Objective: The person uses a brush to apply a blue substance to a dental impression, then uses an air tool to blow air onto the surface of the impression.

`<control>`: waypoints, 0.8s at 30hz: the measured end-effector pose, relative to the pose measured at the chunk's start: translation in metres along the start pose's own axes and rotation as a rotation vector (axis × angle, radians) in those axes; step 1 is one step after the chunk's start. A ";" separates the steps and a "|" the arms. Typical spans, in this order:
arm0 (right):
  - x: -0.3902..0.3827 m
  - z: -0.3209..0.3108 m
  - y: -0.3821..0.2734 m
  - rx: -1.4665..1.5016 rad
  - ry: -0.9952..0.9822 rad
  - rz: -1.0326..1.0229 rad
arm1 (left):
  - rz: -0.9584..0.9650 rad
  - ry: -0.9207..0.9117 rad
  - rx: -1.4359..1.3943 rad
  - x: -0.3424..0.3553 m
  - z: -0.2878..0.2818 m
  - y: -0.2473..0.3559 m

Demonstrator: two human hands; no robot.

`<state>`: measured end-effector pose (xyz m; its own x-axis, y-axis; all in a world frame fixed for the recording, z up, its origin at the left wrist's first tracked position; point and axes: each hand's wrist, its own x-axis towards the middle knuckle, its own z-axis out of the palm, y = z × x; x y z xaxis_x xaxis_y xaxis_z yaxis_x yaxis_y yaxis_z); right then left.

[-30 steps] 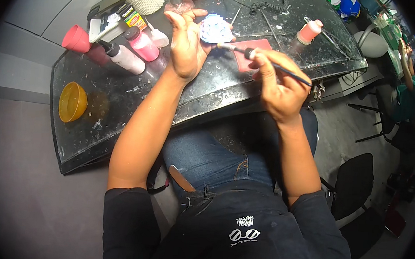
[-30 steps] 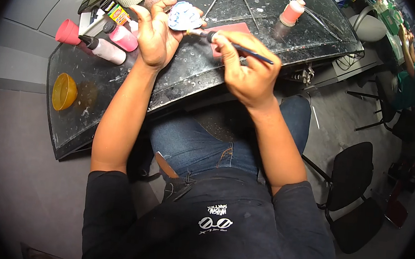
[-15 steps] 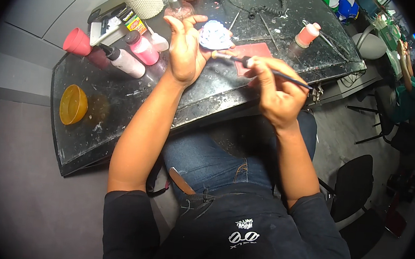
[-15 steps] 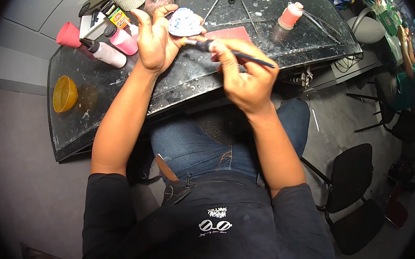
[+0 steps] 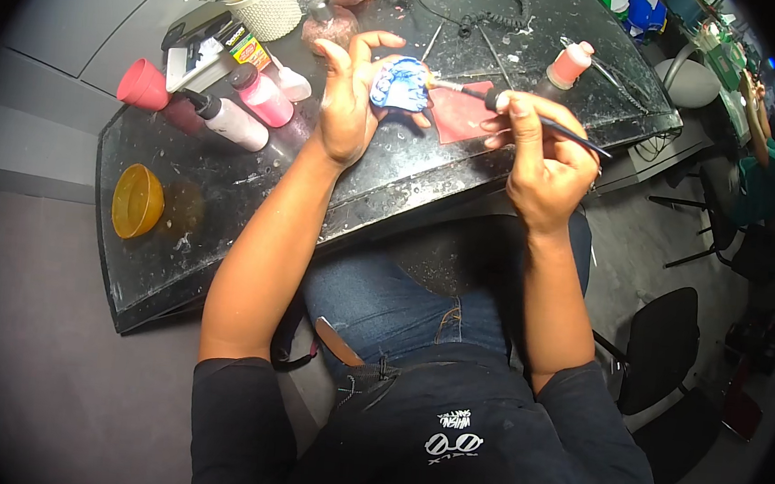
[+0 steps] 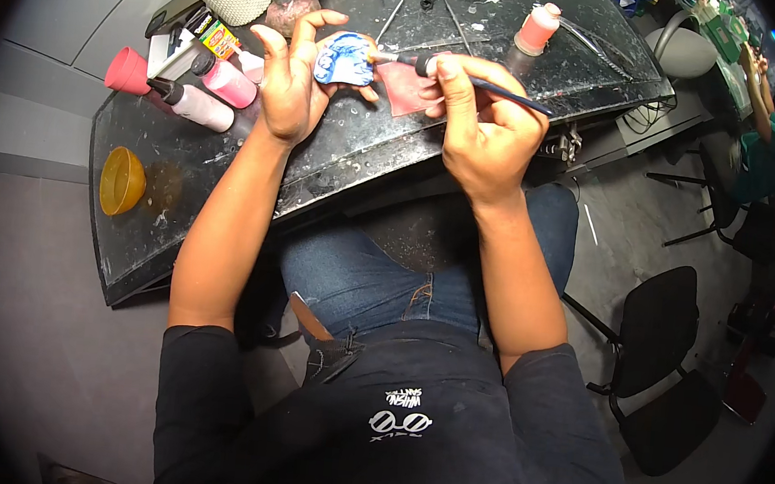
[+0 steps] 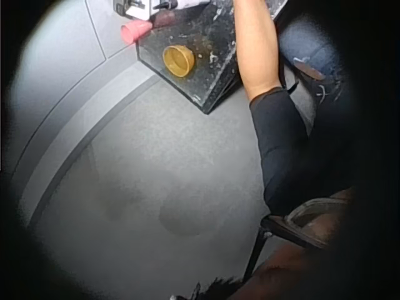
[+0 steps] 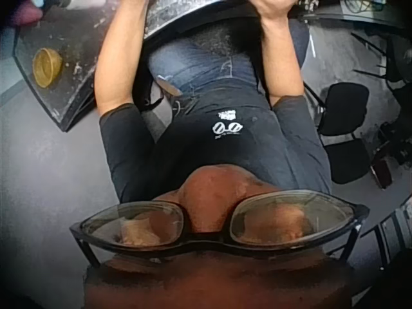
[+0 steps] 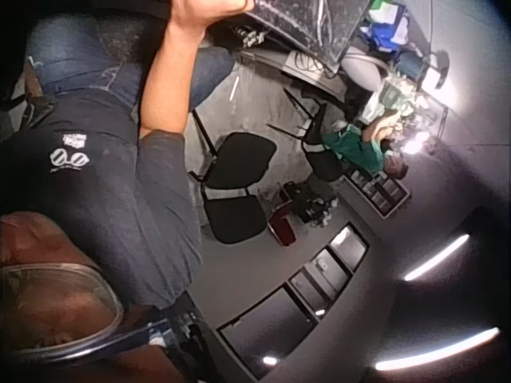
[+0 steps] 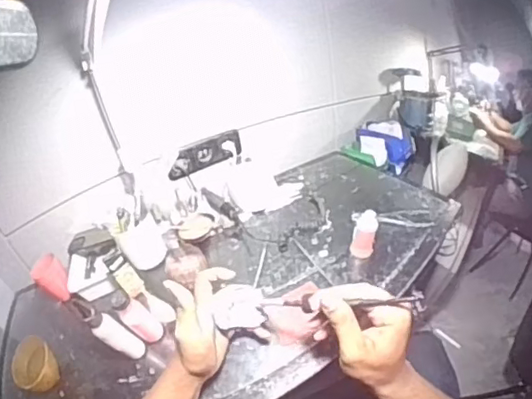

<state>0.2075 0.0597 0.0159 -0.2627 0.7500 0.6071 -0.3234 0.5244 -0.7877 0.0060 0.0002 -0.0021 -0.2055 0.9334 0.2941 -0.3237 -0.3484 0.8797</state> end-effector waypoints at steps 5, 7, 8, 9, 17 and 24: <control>0.001 0.006 0.001 -0.195 -0.060 -0.175 | 0.011 -0.034 0.076 -0.001 0.004 -0.002; 0.004 0.008 0.000 -0.164 0.024 -0.190 | 0.011 -0.028 0.071 0.001 0.004 -0.002; 0.004 0.009 -0.003 -0.164 0.039 -0.183 | 0.006 -0.026 0.066 0.000 0.005 -0.002; 0.005 0.009 0.001 -0.229 -0.034 -0.218 | 0.002 -0.014 0.066 0.001 0.005 -0.001; 0.008 0.017 -0.004 -0.340 -0.180 -0.329 | -0.042 0.037 0.045 0.001 0.003 0.003; 0.006 0.020 -0.010 -0.351 -0.197 -0.323 | -0.097 0.087 -0.061 0.002 -0.004 0.002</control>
<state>0.1911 0.0506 0.0293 -0.3770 0.4547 0.8069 -0.1009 0.8458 -0.5238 0.0017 0.0006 -0.0011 -0.2485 0.9531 0.1728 -0.4009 -0.2636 0.8774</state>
